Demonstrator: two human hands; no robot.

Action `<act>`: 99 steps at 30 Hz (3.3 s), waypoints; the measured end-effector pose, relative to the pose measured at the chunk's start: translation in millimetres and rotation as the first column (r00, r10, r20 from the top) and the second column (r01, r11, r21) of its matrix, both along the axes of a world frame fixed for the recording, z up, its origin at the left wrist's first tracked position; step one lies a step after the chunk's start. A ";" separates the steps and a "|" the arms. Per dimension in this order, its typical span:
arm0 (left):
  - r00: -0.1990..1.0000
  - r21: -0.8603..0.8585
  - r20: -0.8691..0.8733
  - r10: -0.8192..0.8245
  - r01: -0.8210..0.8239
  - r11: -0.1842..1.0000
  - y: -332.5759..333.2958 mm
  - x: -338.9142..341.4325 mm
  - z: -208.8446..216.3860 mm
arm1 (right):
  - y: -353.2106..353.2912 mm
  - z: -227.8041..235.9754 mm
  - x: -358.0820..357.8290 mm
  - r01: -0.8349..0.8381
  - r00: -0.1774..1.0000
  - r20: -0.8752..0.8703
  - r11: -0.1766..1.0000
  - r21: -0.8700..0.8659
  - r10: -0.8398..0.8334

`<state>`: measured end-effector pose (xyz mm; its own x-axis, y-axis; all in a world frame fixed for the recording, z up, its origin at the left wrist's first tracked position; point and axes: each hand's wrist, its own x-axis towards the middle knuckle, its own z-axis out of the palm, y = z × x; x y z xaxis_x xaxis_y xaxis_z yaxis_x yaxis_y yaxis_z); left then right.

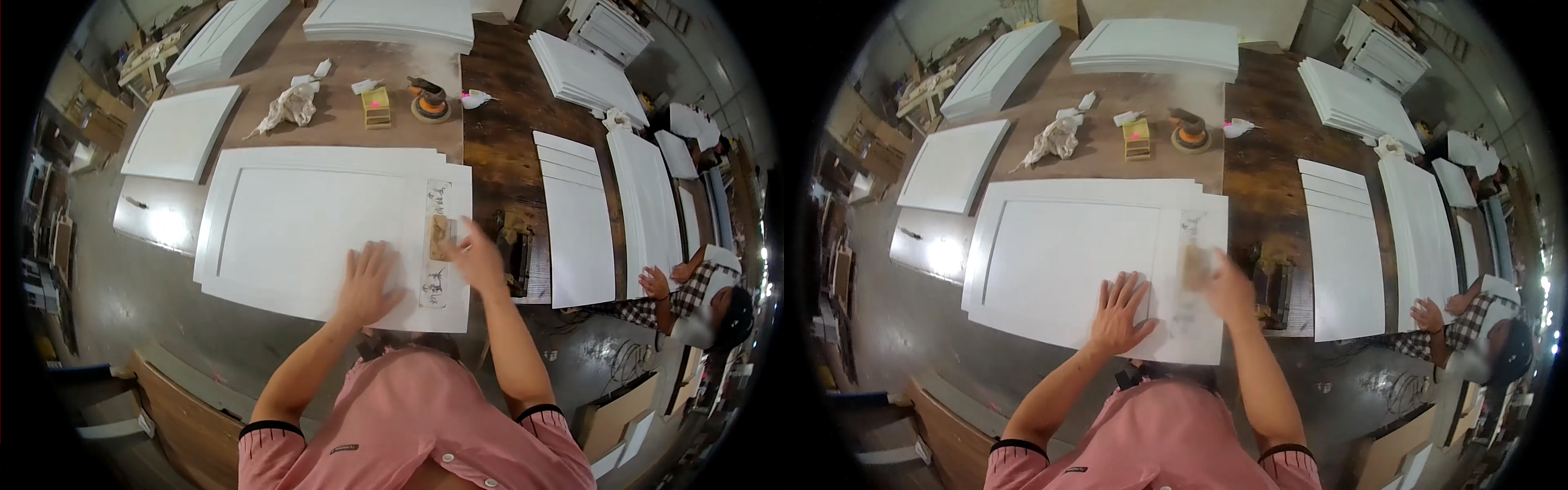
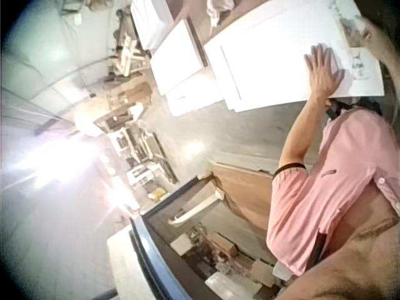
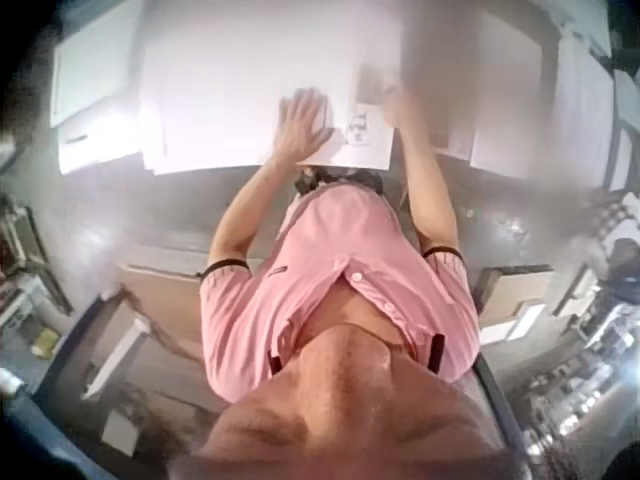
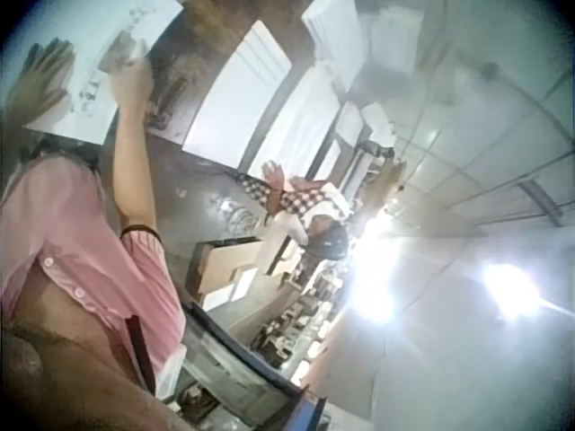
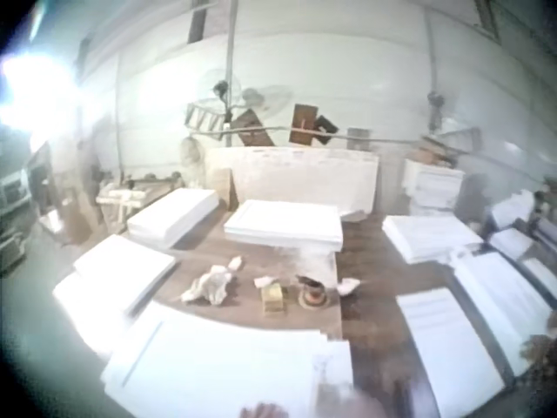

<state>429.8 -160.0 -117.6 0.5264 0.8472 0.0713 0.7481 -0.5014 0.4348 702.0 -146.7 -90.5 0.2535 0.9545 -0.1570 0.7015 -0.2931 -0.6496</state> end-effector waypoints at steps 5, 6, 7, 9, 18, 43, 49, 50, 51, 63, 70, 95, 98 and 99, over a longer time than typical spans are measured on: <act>0.998 0.016 -0.046 0.036 -0.036 0.999 -0.6 9.5 3.4 | 8.7 2.6 -35.3 -0.152 0.951 0.261 0.986 -0.067 0.165; 0.997 0.016 -0.054 0.055 -0.054 0.998 -0.8 9.9 1.3 | 8.2 -6.3 -33.8 -0.154 0.963 0.224 0.988 0.011 0.148; 0.996 0.024 -0.062 0.058 -0.056 0.998 -1.7 11.5 1.6 | 5.4 -14.2 -31.2 -0.156 0.965 0.217 0.987 0.021 0.148; 0.997 0.004 -0.041 0.064 -0.064 0.998 -0.9 12.4 3.6 | -0.1 -26.2 -26.2 -0.106 0.994 0.061 0.959 0.265 0.093; 0.999 0.004 -0.007 0.038 -0.038 0.999 -14.8 8.7 1.1 | -3.0 -19.1 101.9 0.159 0.958 0.177 0.930 0.330 -0.227; 0.619 0.320 0.733 0.283 -0.681 0.659 42.4 -102.8 198.2 | -42.9 136.8 -86.9 0.379 0.732 -0.669 0.737 0.560 0.131; 0.132 -0.542 0.647 0.751 -0.614 0.575 -50.4 -89.9 7.6 | -58.3 161.9 -123.6 0.624 0.496 -0.862 0.734 0.267 -0.108; 0.082 -0.646 0.575 0.814 -0.565 0.513 -60.0 -95.8 31.3 | -64.0 154.1 -117.6 0.593 0.468 -0.874 0.780 0.203 -0.129; 0.035 -0.736 0.497 0.867 -0.513 0.442 -66.3 -105.1 55.2 | -72.1 143.1 -106.9 0.553 0.438 -0.887 0.822 0.136 -0.147; -0.102 -0.698 0.546 0.832 -0.604 0.384 -189.3 -127.9 75.1 | -74.9 -5.4 65.0 -0.343 0.101 -0.995 0.938 -0.048 -0.014; -0.295 -0.555 0.653 0.697 -0.813 0.177 -394.0 -87.9 154.4 | -94.3 32.5 -70.6 -0.775 0.177 -0.939 0.630 0.052 0.295; -0.587 -0.522 0.719 -0.372 -0.102 -0.847 -1000.9 421.2 169.4 | -767.0 101.3 -243.0 -0.577 -0.583 -0.801 -0.762 0.292 0.135; -0.557 -0.552 0.707 -0.435 -0.050 -0.833 -1035.8 459.7 166.7 | -841.6 91.0 -233.6 -0.499 -0.534 -0.843 -0.826 0.263 0.055; -0.546 -0.554 0.711 -0.443 -0.045 -0.831 -1049.9 468.6 162.4 | -857.2 98.6 -227.8 -0.488 -0.542 -0.839 -0.832 0.264 0.051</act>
<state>898.4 -1209.9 44.8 -0.2663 -0.9618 -0.0640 -0.0219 -0.0604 0.9979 474.2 -1003.9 8.2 -0.4957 -0.8678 -0.0350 0.2070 -0.0789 -0.9751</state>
